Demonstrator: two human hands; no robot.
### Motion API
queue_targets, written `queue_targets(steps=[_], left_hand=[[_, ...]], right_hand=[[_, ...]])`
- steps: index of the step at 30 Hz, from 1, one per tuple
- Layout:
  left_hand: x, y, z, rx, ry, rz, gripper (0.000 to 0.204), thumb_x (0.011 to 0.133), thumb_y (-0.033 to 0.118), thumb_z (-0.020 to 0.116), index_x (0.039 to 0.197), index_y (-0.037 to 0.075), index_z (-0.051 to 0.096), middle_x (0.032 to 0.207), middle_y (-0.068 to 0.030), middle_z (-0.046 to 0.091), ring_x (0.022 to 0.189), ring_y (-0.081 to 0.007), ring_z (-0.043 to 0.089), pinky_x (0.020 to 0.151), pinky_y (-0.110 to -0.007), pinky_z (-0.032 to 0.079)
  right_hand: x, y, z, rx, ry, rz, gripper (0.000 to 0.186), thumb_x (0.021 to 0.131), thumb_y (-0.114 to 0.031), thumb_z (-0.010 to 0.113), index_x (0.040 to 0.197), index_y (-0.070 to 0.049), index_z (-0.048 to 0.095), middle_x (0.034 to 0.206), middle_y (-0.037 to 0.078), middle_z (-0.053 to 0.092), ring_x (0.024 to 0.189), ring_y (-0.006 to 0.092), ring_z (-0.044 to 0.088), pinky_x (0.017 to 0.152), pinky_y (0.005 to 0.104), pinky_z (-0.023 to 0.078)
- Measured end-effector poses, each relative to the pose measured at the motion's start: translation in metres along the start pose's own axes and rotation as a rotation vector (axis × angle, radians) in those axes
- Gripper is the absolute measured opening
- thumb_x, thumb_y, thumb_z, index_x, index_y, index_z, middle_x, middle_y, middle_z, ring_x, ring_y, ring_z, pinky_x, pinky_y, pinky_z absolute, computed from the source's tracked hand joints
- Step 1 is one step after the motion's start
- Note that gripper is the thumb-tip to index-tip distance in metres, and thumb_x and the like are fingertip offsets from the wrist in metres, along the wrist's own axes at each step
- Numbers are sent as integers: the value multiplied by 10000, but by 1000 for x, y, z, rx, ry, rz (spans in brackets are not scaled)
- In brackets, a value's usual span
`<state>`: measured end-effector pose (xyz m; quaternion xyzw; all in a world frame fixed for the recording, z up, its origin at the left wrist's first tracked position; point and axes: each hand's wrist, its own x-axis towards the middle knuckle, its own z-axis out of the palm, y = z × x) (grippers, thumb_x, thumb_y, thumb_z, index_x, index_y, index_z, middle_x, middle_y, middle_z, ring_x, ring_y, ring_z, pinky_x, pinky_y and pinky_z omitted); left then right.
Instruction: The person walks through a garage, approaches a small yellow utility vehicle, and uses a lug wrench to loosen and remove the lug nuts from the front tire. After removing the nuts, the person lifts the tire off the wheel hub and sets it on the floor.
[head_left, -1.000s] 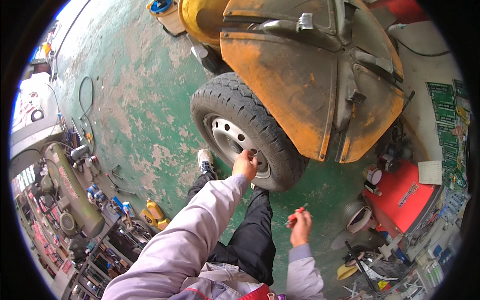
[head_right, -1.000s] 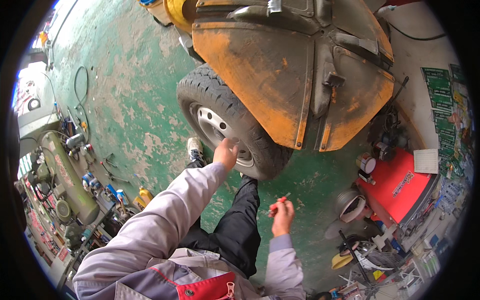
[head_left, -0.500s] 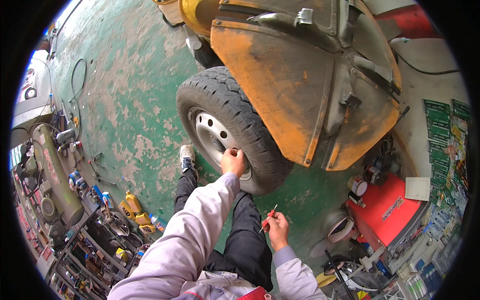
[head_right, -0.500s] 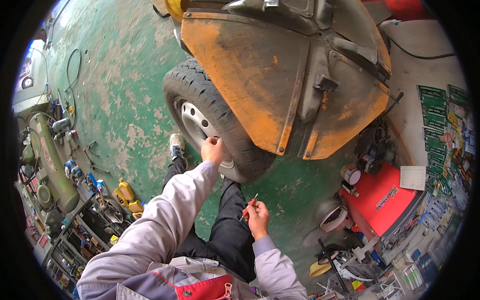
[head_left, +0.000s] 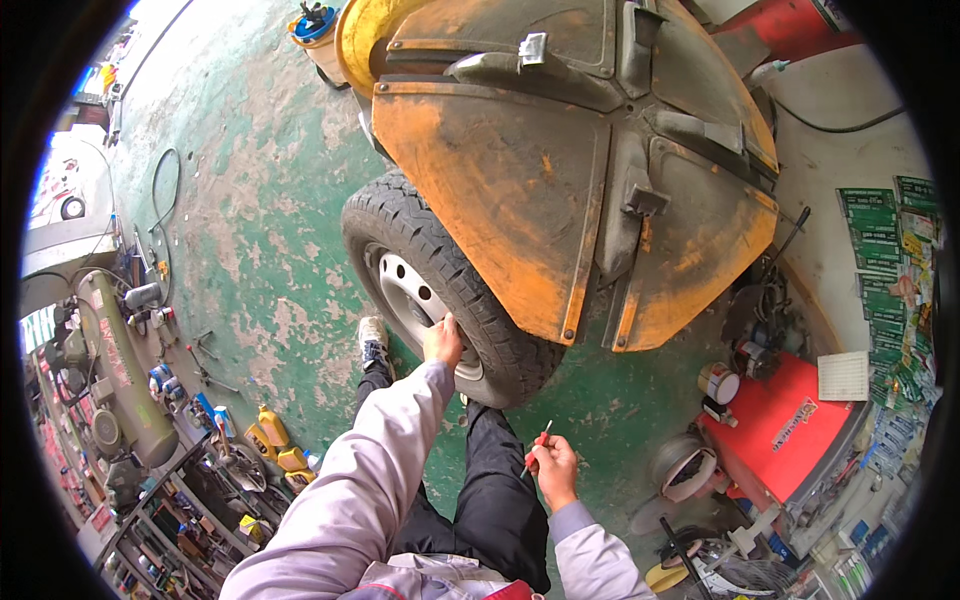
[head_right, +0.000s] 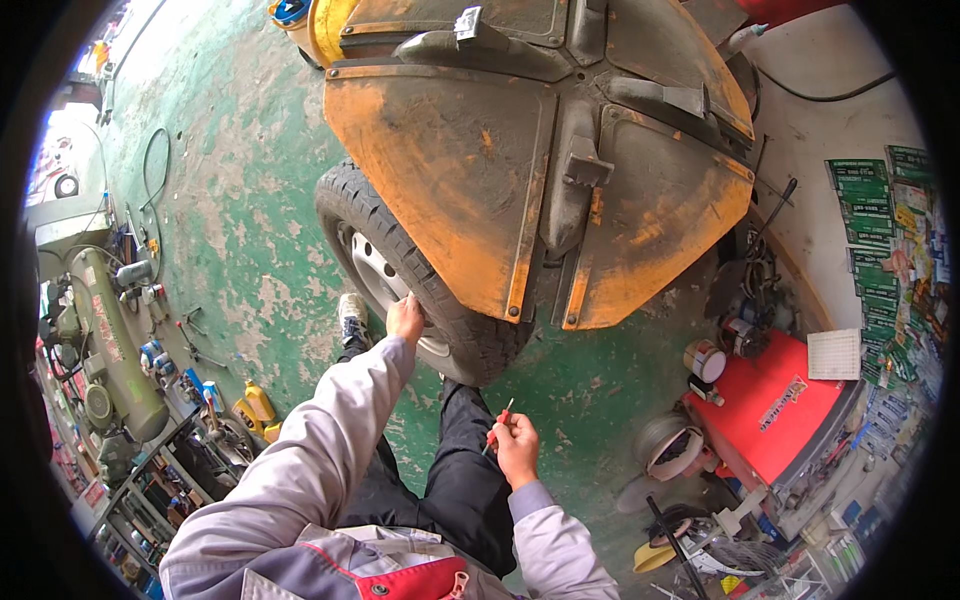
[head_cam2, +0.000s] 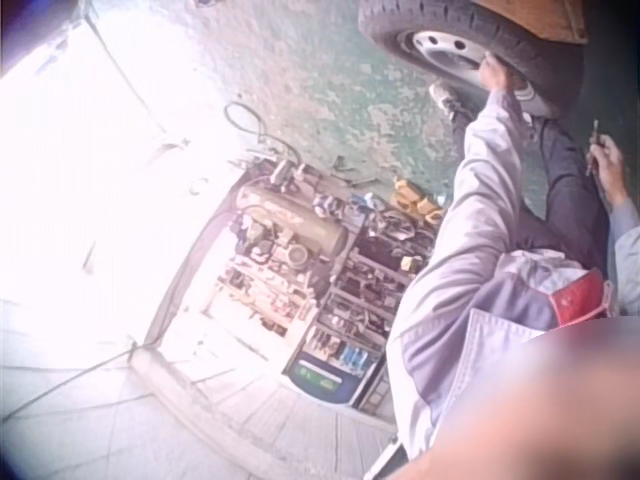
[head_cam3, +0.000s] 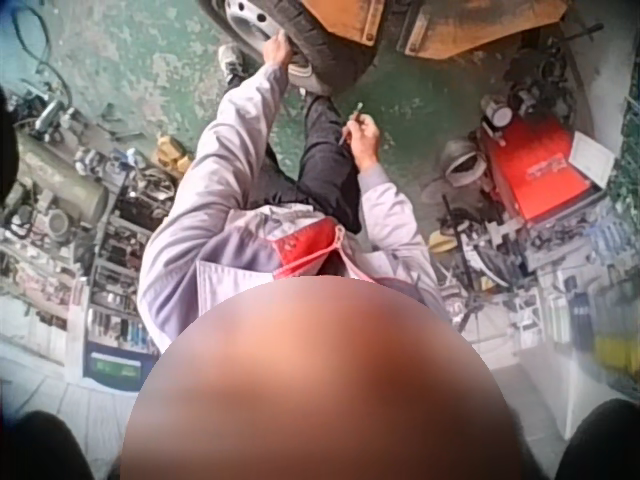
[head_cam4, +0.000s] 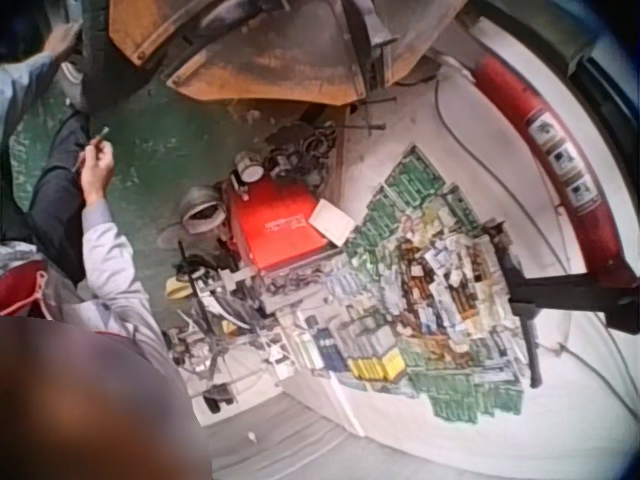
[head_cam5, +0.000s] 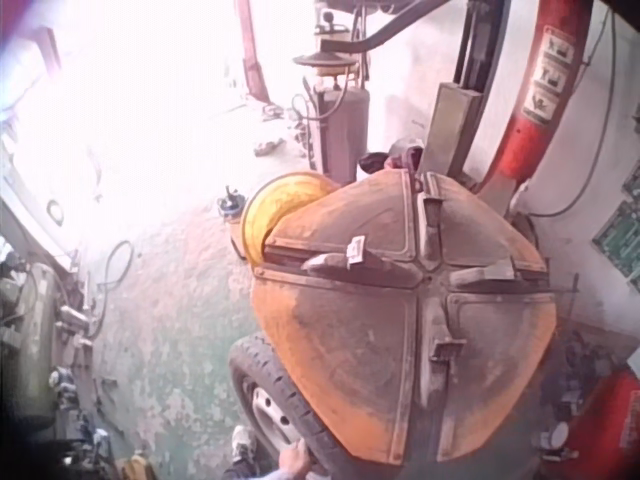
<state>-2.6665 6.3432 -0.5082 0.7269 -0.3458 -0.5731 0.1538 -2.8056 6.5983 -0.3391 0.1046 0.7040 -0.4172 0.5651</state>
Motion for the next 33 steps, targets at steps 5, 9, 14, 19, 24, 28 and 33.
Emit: queue_targets(steps=[5,9,14,19,24,28,33], left_hand=[[4,3,-2,0,43,-93,274,1015,238,509,894,50,667,703,-33,607,531,-151,526,474,-353,419],[11,-1,-9,-227,-168,-292,211,973,272,576,878,98,650,660,-2,551,457,-182,498,407,-386,422],[9,-2,-6,-78,-130,-323,293,982,346,585,876,87,670,645,-29,560,439,-214,495,400,-398,416],[-2,11,2,-251,-78,-296,341,1011,379,570,864,87,668,624,-24,547,443,-192,477,411,-356,389],[-19,21,-2,-326,-161,-384,351,1026,382,581,745,175,550,559,53,434,430,-125,388,405,-324,284],[-21,29,7,-218,-34,-255,354,1033,377,573,751,164,555,565,41,435,435,-127,387,405,-332,288],[-25,34,0,-395,-140,-416,391,1044,381,560,751,122,569,582,3,496,448,-155,445,413,-352,329]], right_hand=[[2,3,-7,-1,29,13,88,976,-58,640,1053,-49,598,791,47,695,622,99,624,553,249,474],[4,6,-4,-38,21,15,94,975,-62,641,1058,-44,602,802,51,702,628,100,630,558,248,481],[5,7,7,-54,3,-4,93,975,-56,637,1059,-43,600,807,52,697,633,104,633,561,251,491],[8,3,14,-98,-10,-33,98,978,-64,630,1068,-49,595,794,50,689,625,103,623,546,250,479],[11,0,14,-109,-36,-49,98,978,-73,633,1067,-56,596,793,44,690,622,94,617,548,242,470],[12,-1,15,-111,-44,-61,97,977,-75,634,1065,-61,595,793,38,689,618,87,609,547,239,464],[11,-2,23,-98,-47,-11,98,975,-52,637,1064,-40,599,823,48,689,659,97,629,591,249,501]])
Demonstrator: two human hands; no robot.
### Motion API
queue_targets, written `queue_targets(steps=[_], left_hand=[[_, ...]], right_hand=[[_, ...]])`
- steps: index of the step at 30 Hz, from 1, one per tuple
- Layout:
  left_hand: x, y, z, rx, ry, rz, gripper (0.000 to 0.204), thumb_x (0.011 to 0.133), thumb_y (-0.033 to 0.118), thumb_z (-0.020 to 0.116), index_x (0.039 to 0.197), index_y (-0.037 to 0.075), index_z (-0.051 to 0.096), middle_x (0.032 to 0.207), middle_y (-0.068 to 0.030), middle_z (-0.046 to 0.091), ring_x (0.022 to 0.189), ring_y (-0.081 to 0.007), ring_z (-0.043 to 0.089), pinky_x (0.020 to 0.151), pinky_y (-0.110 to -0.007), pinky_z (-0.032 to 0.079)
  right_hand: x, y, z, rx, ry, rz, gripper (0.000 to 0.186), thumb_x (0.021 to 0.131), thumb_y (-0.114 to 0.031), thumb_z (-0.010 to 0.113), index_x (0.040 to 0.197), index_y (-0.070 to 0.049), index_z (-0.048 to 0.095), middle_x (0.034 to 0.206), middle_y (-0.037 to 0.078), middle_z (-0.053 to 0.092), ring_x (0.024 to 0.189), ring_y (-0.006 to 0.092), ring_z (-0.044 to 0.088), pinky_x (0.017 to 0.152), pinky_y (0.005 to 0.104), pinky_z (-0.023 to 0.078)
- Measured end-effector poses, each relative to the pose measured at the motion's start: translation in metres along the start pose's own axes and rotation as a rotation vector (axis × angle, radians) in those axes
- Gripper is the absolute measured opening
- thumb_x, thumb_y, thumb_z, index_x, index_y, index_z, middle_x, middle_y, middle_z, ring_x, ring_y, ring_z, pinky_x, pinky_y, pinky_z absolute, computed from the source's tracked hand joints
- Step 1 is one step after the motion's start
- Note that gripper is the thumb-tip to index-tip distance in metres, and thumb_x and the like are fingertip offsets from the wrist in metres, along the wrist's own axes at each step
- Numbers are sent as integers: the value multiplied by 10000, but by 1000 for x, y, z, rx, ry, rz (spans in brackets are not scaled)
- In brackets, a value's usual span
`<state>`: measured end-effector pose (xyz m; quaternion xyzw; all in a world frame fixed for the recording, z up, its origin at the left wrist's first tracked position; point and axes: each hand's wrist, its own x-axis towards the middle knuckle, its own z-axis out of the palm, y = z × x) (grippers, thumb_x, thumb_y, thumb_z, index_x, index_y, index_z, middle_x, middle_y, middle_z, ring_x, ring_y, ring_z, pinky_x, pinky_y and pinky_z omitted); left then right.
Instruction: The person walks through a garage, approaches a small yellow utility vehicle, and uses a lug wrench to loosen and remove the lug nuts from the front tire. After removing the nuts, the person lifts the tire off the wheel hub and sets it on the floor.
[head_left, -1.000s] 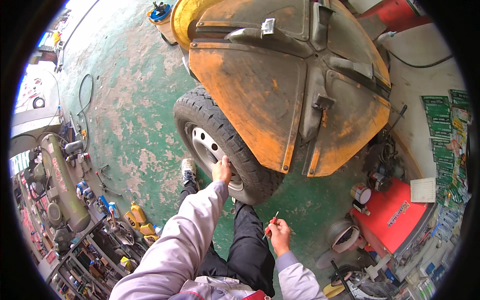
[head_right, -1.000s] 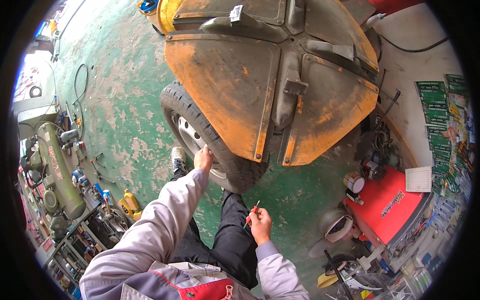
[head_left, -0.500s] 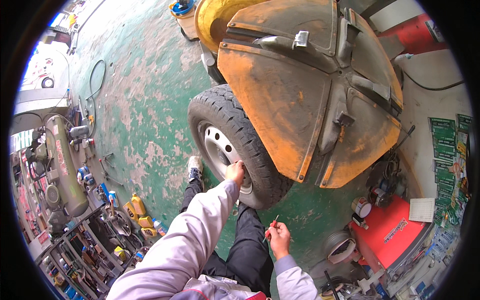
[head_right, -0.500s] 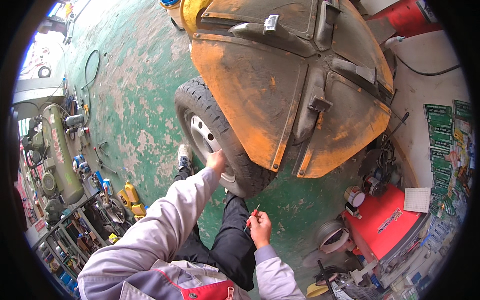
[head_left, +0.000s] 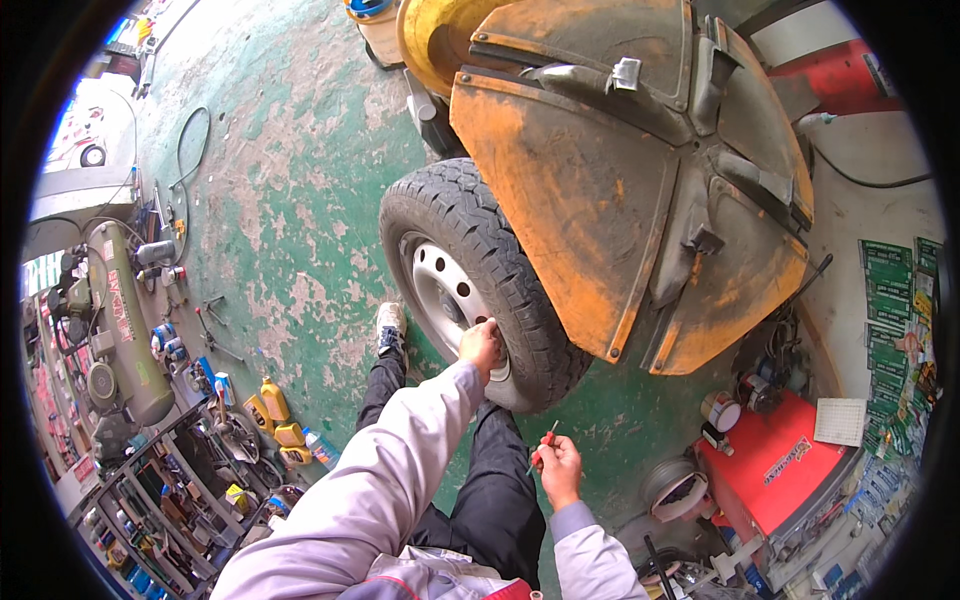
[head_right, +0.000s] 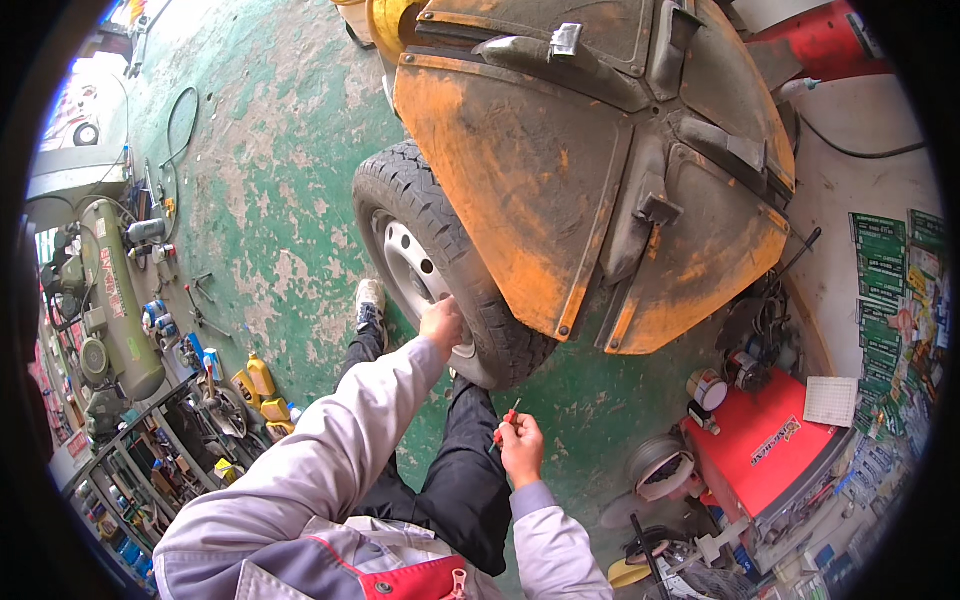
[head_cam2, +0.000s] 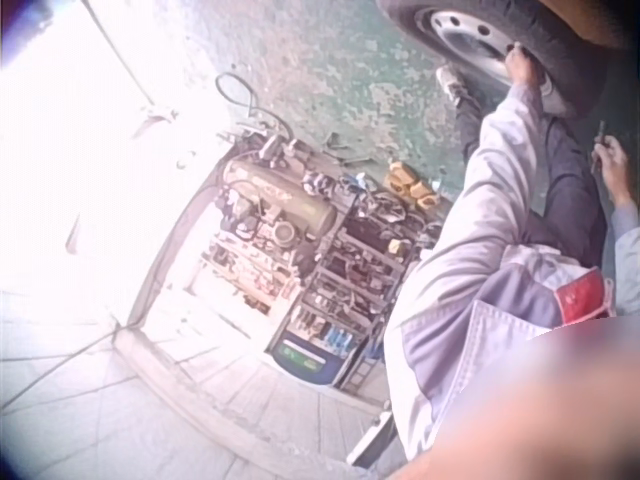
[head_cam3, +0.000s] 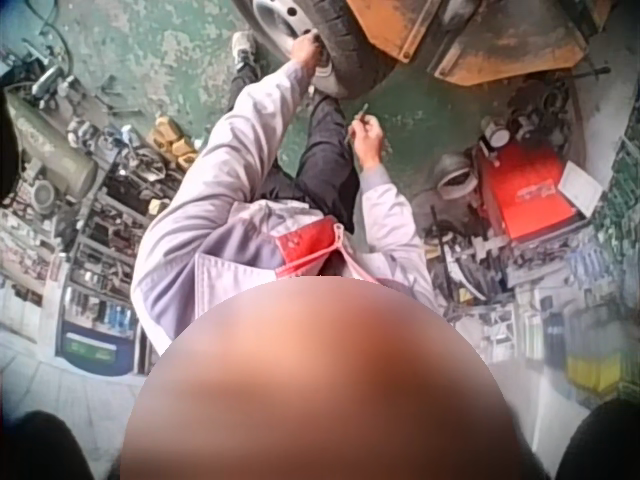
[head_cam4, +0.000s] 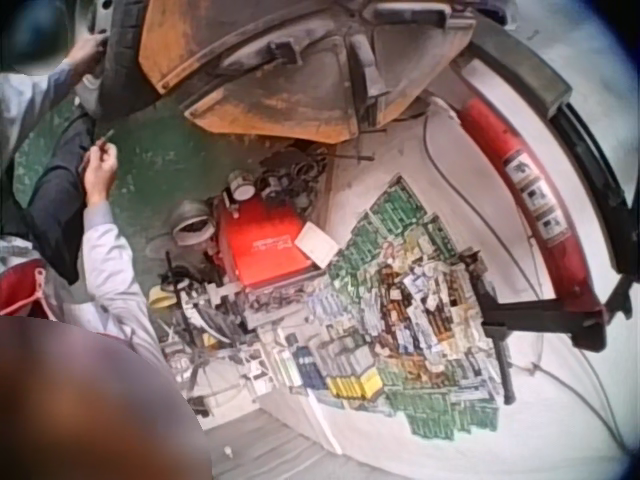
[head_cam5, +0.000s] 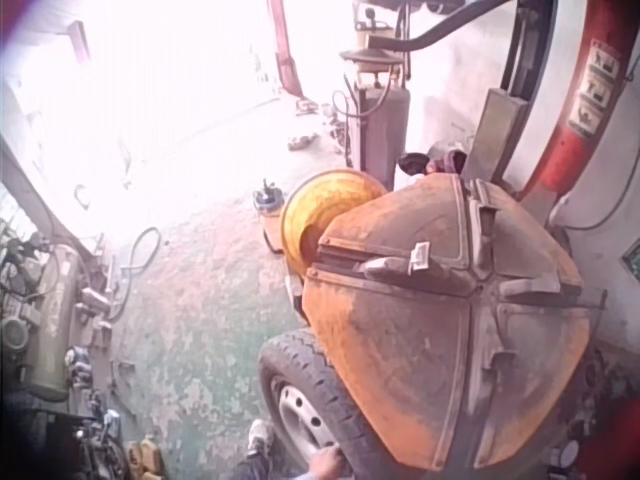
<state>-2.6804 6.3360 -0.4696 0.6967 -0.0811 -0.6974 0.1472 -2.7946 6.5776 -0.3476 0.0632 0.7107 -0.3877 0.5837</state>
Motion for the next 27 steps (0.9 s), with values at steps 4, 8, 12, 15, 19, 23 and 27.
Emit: queue_targets(steps=[4,8,12,15,19,23,27], left_hand=[[0,4,-2,144,91,58,381,1037,372,576,747,126,563,571,-4,492,441,-165,458,409,-356,336],[5,5,0,12,99,-13,382,1038,398,578,762,134,566,560,-5,478,429,-169,446,396,-354,327],[5,3,-3,56,30,-98,420,1046,432,569,758,126,557,571,-10,493,436,-166,453,393,-349,320],[2,4,-4,66,40,-34,413,1047,434,562,757,140,542,576,-2,482,435,-152,437,390,-341,305],[0,7,-5,23,-11,-45,405,1053,427,540,791,121,568,598,-14,512,454,-169,471,406,-354,342],[7,4,-8,226,116,-22,446,1053,423,534,823,54,630,632,-59,577,493,-215,537,438,-387,403],[23,-8,-8,231,121,128,479,1043,407,538,806,11,666,656,-96,612,503,-238,552,443,-399,416]], right_hand=[[-1,0,7,-11,1,14,101,972,-37,640,1066,-27,603,843,53,688,688,103,643,619,254,525],[0,0,12,-4,0,9,100,971,-35,645,1062,-29,603,848,52,689,692,104,644,622,254,527],[2,-1,15,-10,-8,7,90,976,-29,639,1057,-32,601,841,51,689,679,102,640,613,252,524],[3,-3,17,-20,-8,-5,84,979,-33,638,1053,-35,599,837,50,691,668,100,636,603,248,517],[4,-7,21,-30,-9,-14,77,978,-72,630,1047,-50,604,814,44,699,635,83,606,568,235,465],[5,-10,28,-35,2,-45,66,969,-73,634,1027,-53,610,838,29,681,667,90,619,585,240,471],[6,-11,37,-7,13,-95,76,954,-61,653,1017,-44,615,874,15,652,706,95,623,620,248,486]])
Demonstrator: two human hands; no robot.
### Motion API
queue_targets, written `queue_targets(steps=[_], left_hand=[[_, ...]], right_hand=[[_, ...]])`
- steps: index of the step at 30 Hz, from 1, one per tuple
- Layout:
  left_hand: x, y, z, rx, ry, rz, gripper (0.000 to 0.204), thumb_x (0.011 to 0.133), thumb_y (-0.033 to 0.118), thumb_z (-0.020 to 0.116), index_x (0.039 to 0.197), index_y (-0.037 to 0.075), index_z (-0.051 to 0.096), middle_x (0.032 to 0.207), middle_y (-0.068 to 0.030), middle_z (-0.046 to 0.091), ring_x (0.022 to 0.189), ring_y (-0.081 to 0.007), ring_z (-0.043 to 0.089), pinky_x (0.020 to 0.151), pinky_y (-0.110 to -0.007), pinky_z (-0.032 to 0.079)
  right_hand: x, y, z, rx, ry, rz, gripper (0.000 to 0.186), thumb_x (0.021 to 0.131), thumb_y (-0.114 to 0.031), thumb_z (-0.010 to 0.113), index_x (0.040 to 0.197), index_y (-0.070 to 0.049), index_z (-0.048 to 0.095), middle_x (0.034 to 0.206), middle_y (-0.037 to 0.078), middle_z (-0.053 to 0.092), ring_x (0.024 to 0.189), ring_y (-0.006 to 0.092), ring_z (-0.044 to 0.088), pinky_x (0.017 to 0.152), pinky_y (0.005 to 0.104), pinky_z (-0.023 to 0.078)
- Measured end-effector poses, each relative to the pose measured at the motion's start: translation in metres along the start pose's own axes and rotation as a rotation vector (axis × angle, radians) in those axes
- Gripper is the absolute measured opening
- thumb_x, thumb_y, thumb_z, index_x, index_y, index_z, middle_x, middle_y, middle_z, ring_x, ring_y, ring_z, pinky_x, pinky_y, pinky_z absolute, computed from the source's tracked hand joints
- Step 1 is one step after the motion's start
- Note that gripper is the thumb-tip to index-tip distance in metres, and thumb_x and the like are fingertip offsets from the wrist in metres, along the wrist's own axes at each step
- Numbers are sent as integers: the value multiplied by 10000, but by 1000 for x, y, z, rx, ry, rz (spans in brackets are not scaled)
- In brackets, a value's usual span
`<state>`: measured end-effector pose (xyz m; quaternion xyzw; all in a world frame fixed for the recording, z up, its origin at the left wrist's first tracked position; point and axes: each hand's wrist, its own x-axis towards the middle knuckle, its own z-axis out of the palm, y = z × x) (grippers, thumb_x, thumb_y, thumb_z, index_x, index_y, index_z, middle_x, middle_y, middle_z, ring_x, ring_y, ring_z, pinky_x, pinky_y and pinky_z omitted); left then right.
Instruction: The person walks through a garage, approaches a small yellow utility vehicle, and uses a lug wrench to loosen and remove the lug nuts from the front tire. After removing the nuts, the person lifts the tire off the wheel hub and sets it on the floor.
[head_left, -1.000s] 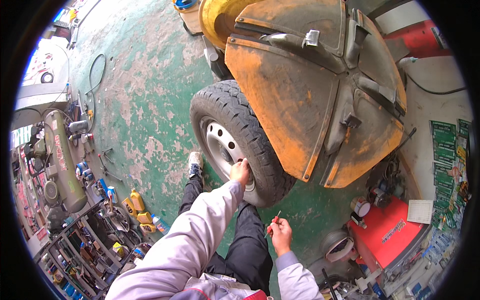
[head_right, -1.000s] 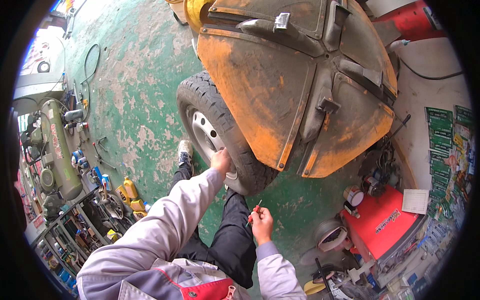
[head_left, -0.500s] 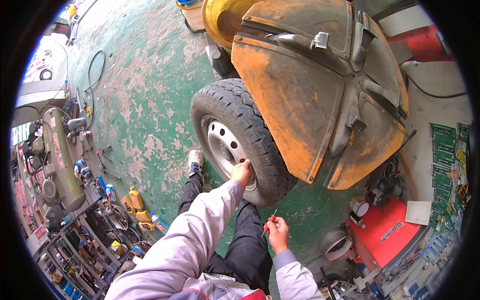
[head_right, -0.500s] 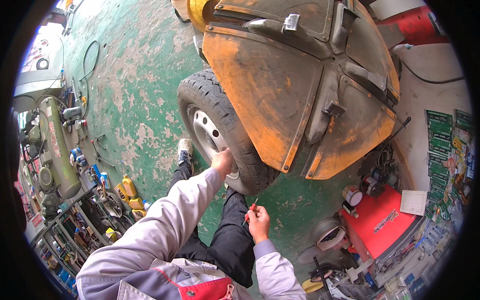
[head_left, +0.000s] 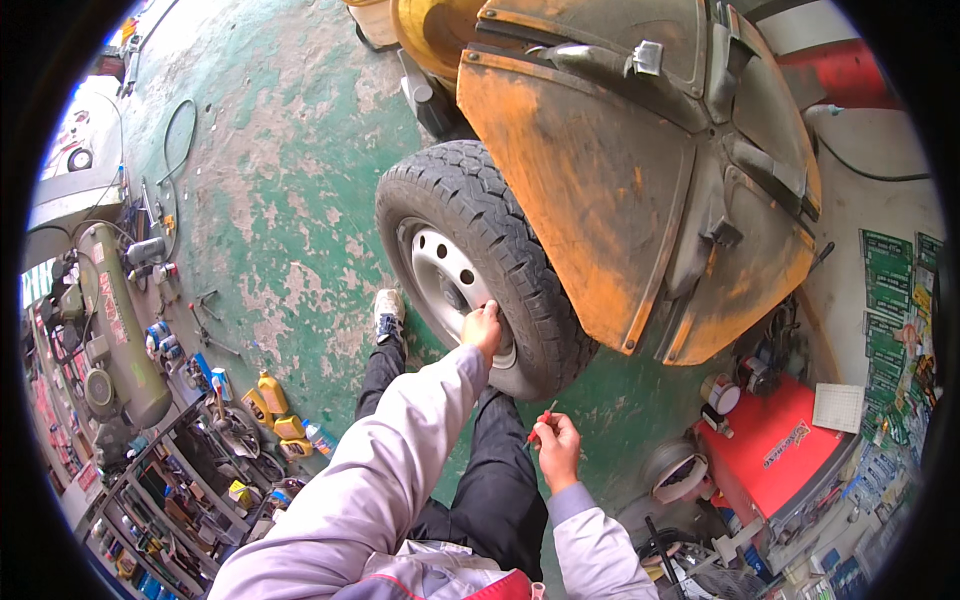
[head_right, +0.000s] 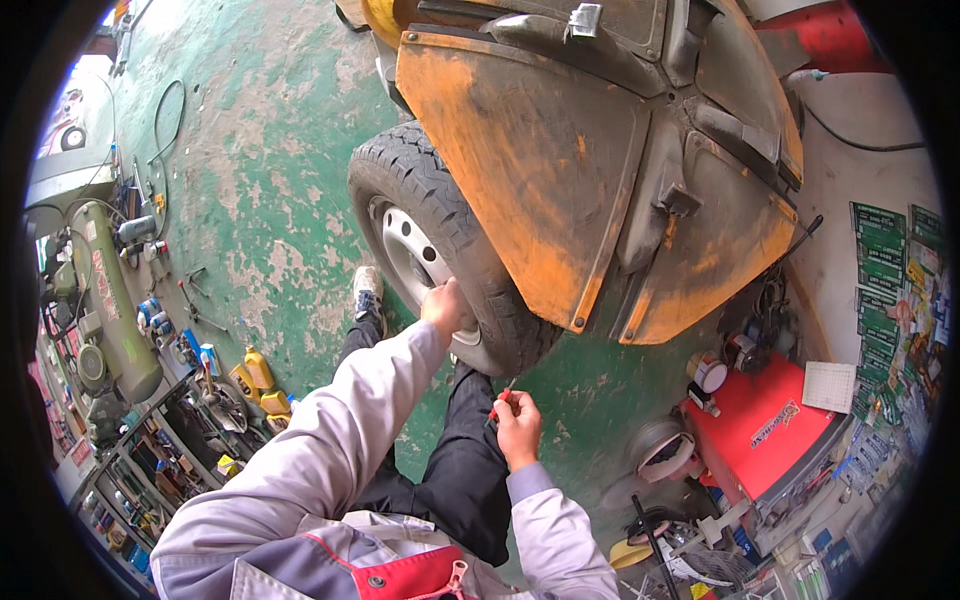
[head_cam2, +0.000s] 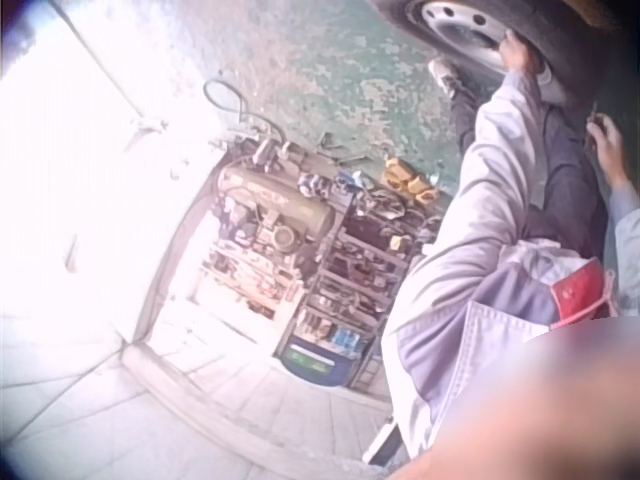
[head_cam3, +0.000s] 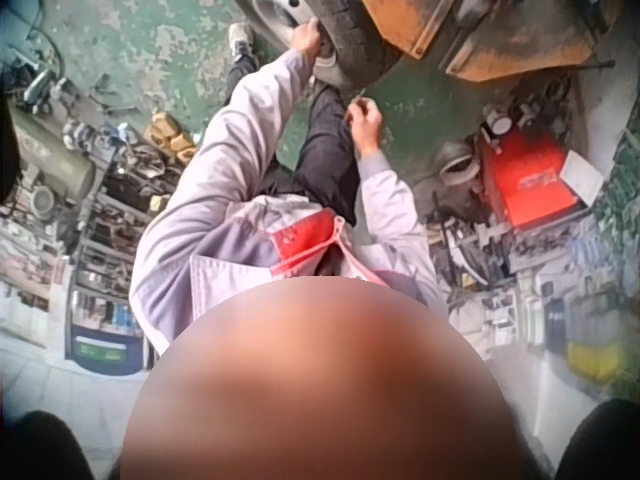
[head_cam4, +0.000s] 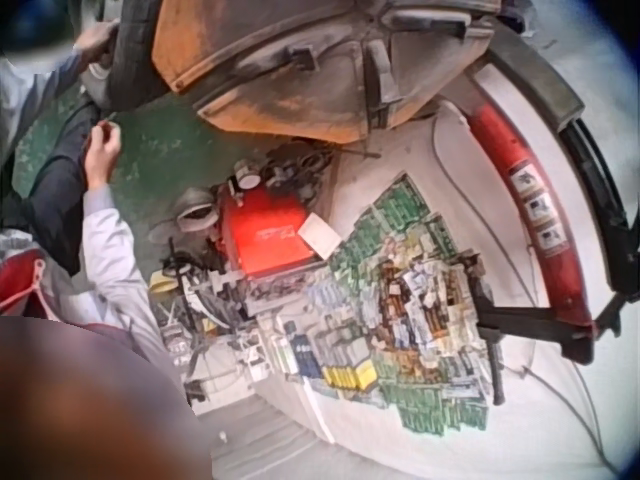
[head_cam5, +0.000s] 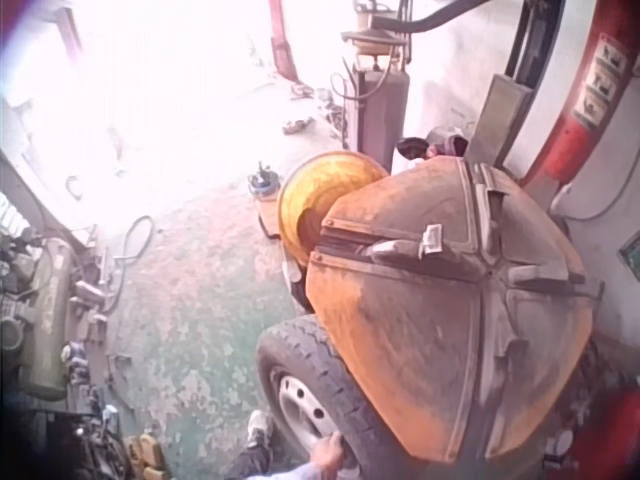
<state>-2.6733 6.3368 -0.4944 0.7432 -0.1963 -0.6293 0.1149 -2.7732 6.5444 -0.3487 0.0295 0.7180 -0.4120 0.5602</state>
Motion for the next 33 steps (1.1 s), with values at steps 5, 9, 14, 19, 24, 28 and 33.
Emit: queue_targets(steps=[5,9,14,19,24,28,33], left_hand=[[8,-9,-5,73,-227,80,401,1040,393,557,832,66,658,623,-22,526,474,-168,456,427,-349,336],[0,-2,-4,13,-126,43,369,1047,390,561,836,95,630,604,9,468,458,-140,407,413,-324,300],[-11,13,-7,-11,-191,-24,364,1053,398,568,875,89,643,602,17,455,454,-133,389,408,-319,291],[-14,27,-10,-47,-144,-159,344,1049,388,574,907,79,630,592,32,431,444,-114,345,404,-313,269],[-6,26,-15,-61,-275,-202,296,1046,344,576,890,93,593,577,41,395,429,-105,309,397,-299,242],[5,20,-26,-76,-447,-163,287,1055,331,563,860,121,566,565,46,387,408,-101,286,381,-282,216],[1,22,-37,-194,-352,-298,325,1050,351,567,815,127,568,559,49,394,408,-99,305,379,-284,234]], right_hand=[[-1,-3,13,30,-6,10,83,952,-43,672,1011,-32,616,882,7,647,735,88,623,653,256,502],[2,-8,28,80,39,-53,80,958,-43,675,1007,-23,615,874,15,651,717,90,622,654,261,510],[12,-19,48,192,138,-154,57,986,-42,640,1027,-25,604,846,31,654,651,81,586,610,243,492],[18,-30,65,355,187,-248,95,970,-16,587,1063,-32,571,794,54,621,616,109,560,552,264,486],[16,-35,75,640,196,-168,101,969,-43,569,1069,-28,573,785,96,637,620,169,585,566,311,518],[15,-30,79,759,164,-104,105,990,-94,578,1073,-30,588,868,155,707,658,177,626,603,323,554],[16,-18,91,456,221,-125,77,1004,-108,606,1029,-35,608,952,142,733,714,174,655,629,318,559]])
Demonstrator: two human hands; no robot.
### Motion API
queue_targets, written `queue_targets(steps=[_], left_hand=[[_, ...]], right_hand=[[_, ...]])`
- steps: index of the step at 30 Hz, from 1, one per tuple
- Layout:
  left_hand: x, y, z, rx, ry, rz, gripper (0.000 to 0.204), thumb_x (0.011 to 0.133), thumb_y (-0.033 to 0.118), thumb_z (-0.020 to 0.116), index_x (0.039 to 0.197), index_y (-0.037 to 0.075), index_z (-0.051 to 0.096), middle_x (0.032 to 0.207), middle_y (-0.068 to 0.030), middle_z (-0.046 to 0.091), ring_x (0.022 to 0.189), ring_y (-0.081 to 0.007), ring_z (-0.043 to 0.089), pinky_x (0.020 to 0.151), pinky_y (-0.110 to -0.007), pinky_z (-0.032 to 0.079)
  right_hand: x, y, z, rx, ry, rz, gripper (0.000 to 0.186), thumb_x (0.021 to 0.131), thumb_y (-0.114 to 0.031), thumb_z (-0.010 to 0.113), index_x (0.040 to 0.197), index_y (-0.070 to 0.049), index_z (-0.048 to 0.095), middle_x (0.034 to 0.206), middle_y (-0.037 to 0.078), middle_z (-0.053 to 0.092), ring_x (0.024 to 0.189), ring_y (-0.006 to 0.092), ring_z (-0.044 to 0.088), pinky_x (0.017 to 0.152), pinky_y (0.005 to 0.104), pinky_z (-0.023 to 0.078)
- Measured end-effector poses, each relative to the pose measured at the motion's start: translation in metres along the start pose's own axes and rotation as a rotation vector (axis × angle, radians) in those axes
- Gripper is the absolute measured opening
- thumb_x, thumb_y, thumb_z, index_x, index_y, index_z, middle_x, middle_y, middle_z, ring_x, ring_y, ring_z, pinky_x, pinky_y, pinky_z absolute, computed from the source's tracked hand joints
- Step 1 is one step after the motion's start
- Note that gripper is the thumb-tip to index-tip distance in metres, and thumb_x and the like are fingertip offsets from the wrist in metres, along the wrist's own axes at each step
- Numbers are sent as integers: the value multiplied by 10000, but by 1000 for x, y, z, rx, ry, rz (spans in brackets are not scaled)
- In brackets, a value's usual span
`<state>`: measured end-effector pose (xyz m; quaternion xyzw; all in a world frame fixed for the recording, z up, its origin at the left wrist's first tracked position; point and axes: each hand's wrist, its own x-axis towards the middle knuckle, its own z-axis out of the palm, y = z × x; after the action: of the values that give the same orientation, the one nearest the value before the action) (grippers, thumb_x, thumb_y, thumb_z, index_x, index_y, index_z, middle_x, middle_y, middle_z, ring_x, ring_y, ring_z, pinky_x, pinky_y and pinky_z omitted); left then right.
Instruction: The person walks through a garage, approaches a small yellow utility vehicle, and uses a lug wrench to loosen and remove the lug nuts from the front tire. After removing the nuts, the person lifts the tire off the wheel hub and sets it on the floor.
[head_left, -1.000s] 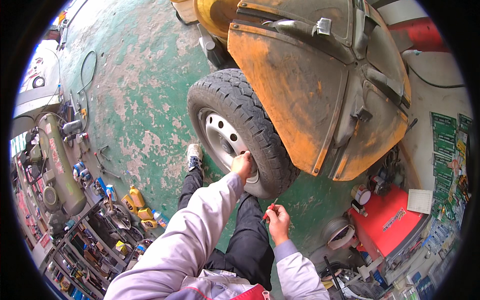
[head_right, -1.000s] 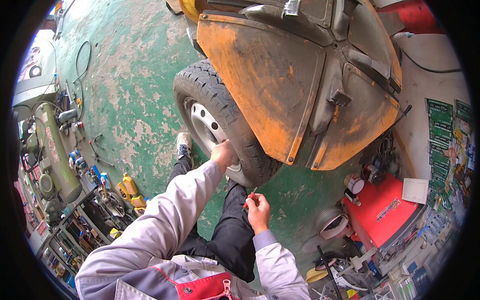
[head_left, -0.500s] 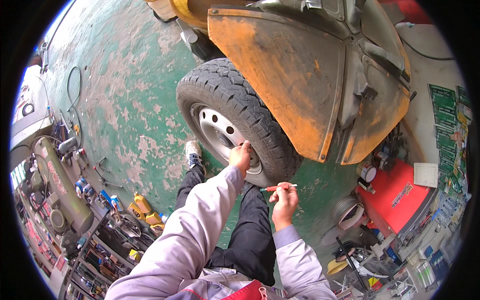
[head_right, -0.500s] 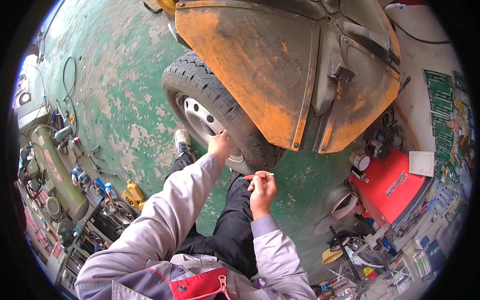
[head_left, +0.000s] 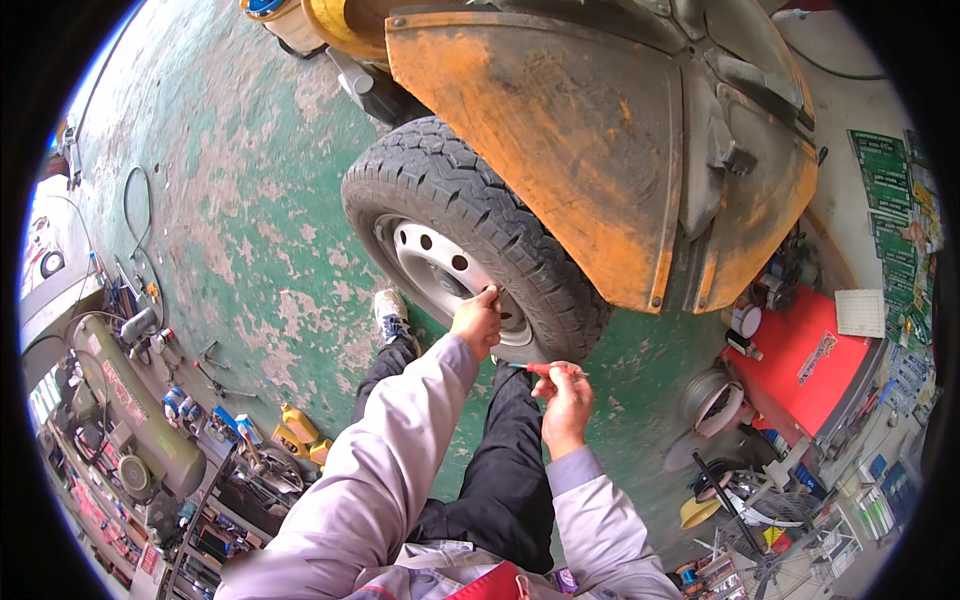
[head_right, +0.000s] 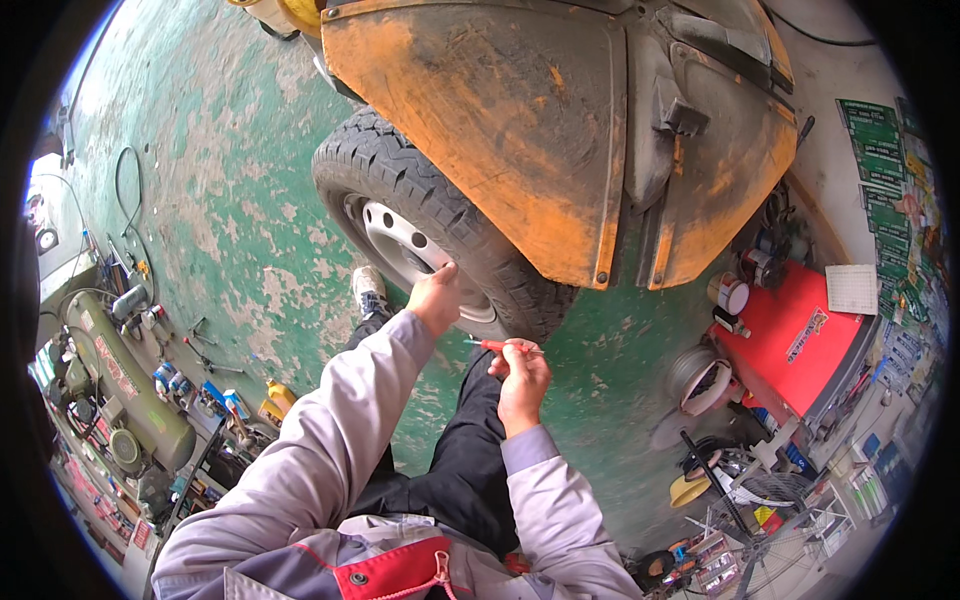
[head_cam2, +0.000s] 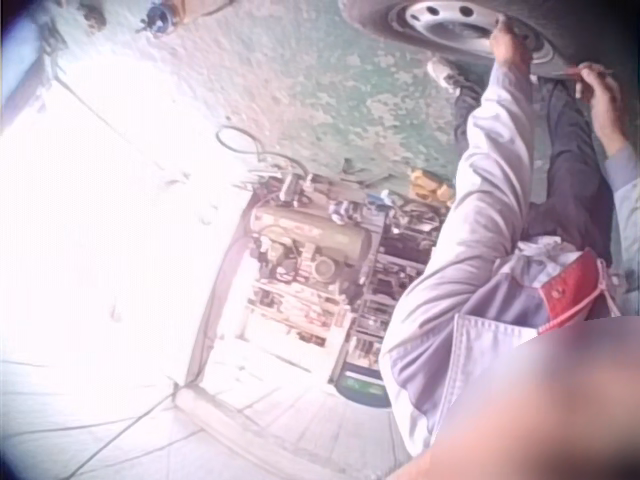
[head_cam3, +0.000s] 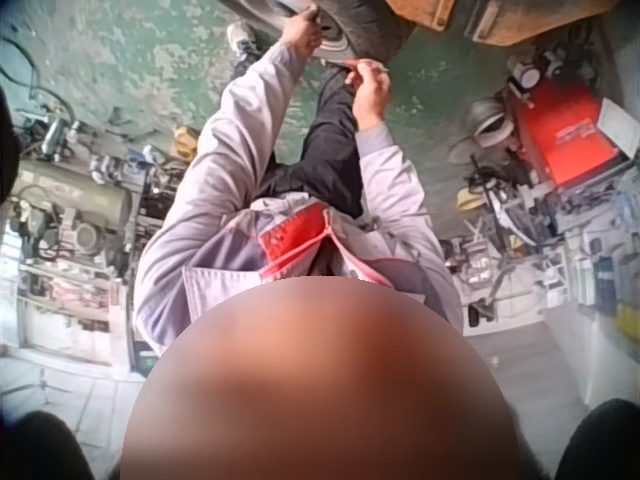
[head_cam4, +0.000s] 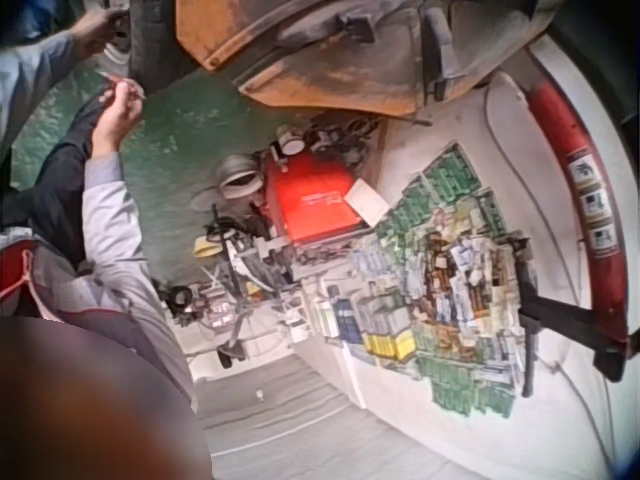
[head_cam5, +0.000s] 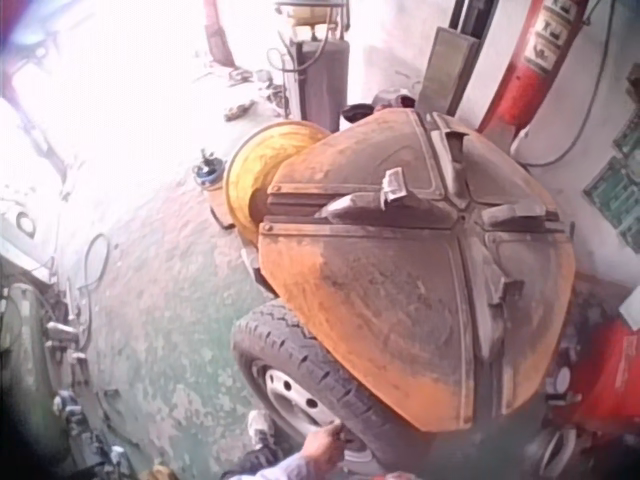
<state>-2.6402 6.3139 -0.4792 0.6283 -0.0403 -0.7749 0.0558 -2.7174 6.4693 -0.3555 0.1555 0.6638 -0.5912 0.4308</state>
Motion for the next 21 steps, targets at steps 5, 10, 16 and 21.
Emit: queue_targets(steps=[5,10,16,21], left_hand=[[-19,6,-34,142,-10,82,227,991,245,562,849,85,637,610,4,506,461,-109,405,411,-285,300],[-27,16,-98,257,-53,181,121,887,94,536,848,56,644,684,-25,575,511,-129,482,462,-286,391],[-24,15,-129,559,-123,350,89,892,72,570,912,32,647,801,-25,642,665,-107,554,604,-267,456],[-32,9,-120,833,-55,500,239,943,196,698,1054,-13,663,839,-65,696,756,-135,636,710,-315,524]], right_hand=[[8,16,14,-258,-169,89,57,1018,-97,618,1040,-49,595,993,130,752,759,136,707,642,255,561],[42,40,46,-405,-290,149,92,1036,-134,605,1071,-51,627,917,51,741,774,118,702,657,263,521],[82,61,78,-449,-279,174,144,1065,-190,572,1075,-69,649,909,34,744,764,113,700,663,257,523],[85,61,87,-475,-254,184,169,1075,-208,556,1085,-72,655,919,34,749,781,112,710,672,265,542]])
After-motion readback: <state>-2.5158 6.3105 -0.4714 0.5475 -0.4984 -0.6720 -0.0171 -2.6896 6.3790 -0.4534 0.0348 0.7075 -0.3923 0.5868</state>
